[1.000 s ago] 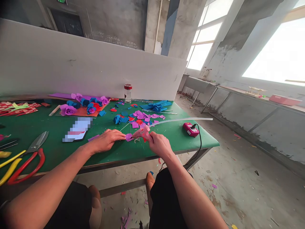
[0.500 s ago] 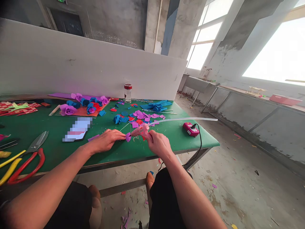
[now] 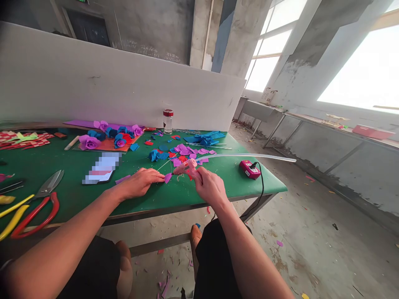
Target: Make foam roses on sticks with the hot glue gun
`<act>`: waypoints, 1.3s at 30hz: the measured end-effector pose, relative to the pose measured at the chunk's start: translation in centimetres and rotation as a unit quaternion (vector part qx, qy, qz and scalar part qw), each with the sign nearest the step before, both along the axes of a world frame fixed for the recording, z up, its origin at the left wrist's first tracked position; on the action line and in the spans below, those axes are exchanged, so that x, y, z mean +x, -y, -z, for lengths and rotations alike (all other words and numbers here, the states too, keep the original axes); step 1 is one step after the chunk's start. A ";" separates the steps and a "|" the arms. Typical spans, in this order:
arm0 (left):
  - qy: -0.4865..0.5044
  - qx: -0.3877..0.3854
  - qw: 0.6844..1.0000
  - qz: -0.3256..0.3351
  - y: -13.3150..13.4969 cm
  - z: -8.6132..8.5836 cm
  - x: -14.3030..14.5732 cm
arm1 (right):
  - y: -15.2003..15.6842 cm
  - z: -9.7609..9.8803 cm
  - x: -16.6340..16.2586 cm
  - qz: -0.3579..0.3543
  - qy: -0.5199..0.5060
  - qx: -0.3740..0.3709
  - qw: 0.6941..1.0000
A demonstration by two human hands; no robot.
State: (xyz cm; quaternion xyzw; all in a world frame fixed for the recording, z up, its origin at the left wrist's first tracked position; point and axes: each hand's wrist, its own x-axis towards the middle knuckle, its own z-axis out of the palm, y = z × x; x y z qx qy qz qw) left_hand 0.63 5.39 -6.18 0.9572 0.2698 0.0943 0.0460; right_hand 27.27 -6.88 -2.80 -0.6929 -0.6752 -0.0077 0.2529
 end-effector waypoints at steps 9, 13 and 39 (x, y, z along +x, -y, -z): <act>0.000 -0.008 1.000 -0.003 0.0 0.0 0.0 | 0.1 -0.2 0.1 -0.013 -0.013 0.020 1.000; 0.001 -0.001 1.000 -0.004 0.1 0.0 0.0 | -0.2 0.2 -0.3 -0.026 0.014 -0.014 0.999; -0.024 0.005 1.000 -0.010 0.4 -0.5 0.2 | -1.0 0.9 -0.1 -0.049 -0.084 -0.014 0.995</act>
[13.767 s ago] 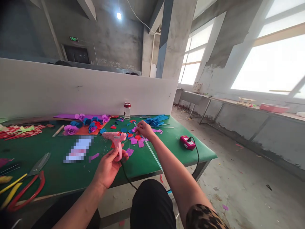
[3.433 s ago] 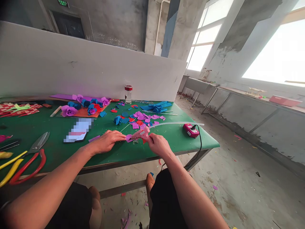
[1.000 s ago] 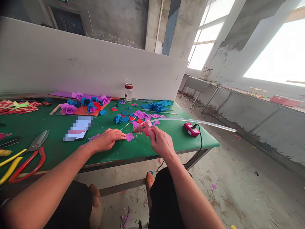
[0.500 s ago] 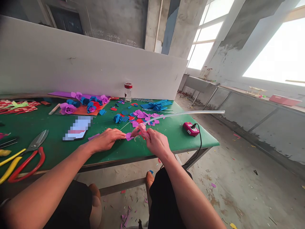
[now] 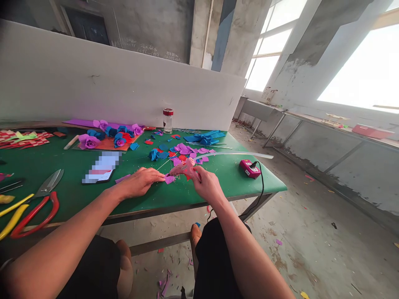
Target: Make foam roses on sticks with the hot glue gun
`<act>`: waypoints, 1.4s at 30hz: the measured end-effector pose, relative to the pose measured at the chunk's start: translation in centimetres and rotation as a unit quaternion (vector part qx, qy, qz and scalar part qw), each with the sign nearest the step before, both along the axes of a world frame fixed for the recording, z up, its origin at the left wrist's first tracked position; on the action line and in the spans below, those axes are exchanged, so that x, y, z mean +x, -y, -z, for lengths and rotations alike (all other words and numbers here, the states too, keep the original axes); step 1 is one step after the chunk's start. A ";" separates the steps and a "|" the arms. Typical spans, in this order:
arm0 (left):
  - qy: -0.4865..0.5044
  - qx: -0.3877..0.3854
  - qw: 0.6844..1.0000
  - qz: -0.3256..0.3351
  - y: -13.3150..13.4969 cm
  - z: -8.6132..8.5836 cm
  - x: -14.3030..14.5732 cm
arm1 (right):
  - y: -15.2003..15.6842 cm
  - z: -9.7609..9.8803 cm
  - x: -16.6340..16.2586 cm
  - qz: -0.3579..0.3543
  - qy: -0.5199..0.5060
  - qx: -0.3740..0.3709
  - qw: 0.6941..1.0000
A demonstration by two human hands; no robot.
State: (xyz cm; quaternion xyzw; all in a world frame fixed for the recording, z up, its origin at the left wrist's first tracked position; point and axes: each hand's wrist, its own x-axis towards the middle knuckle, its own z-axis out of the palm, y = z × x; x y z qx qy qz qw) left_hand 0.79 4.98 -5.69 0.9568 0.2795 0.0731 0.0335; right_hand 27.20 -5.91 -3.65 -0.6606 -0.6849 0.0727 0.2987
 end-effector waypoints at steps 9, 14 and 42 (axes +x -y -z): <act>0.035 -0.012 0.999 0.006 -0.1 0.3 -0.2 | 0.1 -0.4 0.0 -0.025 -0.098 0.016 0.995; 0.033 -0.016 0.999 0.007 -0.1 0.1 -0.2 | -0.3 0.1 0.2 -0.014 -0.086 0.026 0.996; -0.004 -0.002 1.000 -0.004 0.0 0.2 0.1 | -1.2 1.3 0.8 -0.066 -0.125 -0.043 0.989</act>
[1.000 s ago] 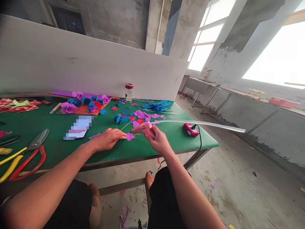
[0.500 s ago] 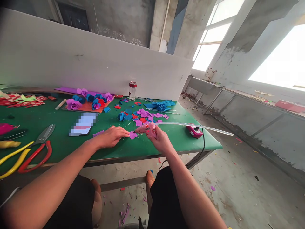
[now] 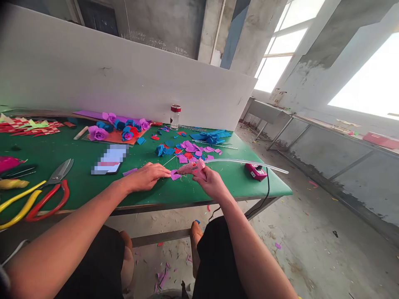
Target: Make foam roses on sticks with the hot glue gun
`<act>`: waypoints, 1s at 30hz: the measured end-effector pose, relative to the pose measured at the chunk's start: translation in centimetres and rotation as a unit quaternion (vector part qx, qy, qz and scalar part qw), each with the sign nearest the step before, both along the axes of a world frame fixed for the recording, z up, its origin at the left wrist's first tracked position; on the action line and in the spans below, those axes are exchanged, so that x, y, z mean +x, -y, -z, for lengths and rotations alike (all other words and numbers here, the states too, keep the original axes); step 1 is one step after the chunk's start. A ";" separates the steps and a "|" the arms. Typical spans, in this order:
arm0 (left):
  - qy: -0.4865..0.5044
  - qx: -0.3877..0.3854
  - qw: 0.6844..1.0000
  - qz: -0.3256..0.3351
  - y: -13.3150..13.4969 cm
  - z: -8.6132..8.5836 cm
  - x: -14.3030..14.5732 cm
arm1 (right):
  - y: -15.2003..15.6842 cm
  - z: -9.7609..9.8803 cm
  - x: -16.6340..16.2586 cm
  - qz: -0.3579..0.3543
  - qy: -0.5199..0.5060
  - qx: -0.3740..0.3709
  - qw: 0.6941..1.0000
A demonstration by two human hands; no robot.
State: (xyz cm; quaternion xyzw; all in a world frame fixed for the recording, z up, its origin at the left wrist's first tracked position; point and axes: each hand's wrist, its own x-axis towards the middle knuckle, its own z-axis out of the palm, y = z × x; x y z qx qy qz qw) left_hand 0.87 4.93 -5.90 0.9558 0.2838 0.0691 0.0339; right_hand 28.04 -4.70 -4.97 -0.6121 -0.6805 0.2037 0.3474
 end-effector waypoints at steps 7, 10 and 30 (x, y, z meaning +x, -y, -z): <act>-0.003 -0.001 1.000 -0.002 -0.1 0.2 0.0 | -0.1 0.1 -0.1 -0.001 0.003 0.000 1.000; -0.013 0.003 1.000 0.001 -0.1 0.2 0.0 | -0.1 0.1 -0.1 -0.003 0.020 0.018 1.000; -0.007 0.012 1.000 0.009 -0.3 0.4 0.0 | -0.2 0.2 -0.5 -0.005 0.122 0.052 0.991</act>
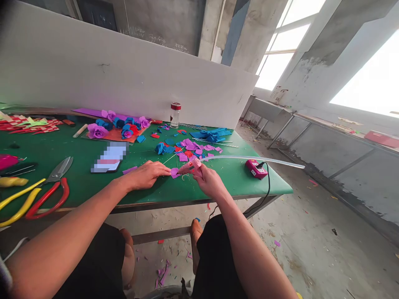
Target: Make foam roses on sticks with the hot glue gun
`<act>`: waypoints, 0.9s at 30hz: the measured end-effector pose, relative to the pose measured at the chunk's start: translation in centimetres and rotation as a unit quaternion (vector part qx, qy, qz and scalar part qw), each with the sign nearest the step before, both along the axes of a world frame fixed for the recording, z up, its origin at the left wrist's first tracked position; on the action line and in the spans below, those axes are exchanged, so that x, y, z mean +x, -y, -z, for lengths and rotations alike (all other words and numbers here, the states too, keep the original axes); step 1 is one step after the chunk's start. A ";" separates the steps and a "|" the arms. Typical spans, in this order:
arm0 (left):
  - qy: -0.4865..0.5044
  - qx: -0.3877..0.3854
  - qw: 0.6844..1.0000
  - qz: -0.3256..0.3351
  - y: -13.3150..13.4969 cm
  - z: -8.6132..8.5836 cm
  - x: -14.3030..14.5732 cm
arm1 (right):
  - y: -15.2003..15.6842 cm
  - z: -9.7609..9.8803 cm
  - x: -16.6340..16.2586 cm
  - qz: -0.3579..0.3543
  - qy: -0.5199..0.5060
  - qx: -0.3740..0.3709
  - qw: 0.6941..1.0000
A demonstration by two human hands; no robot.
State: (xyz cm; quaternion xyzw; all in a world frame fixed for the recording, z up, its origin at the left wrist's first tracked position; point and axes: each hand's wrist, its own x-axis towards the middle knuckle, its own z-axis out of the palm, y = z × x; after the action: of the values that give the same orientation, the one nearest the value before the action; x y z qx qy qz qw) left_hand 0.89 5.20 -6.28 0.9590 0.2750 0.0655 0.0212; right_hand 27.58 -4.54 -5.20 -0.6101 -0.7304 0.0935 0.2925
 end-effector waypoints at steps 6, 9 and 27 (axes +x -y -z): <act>0.004 0.003 1.000 0.005 -0.3 0.2 0.0 | -0.1 0.1 0.1 0.009 0.019 -0.015 1.000; 0.004 0.002 1.000 0.004 -0.2 0.1 0.0 | -0.1 0.1 0.0 0.017 0.034 -0.022 0.999; 0.008 -0.015 1.000 -0.001 0.2 -0.4 0.0 | 0.1 -0.3 0.0 0.033 0.051 -0.035 0.998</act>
State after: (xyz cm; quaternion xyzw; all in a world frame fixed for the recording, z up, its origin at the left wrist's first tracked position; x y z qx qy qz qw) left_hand 0.92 5.03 -5.93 0.9576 0.2772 0.0686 0.0380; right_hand 27.55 -4.69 -4.90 -0.6478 -0.7201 0.0778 0.2359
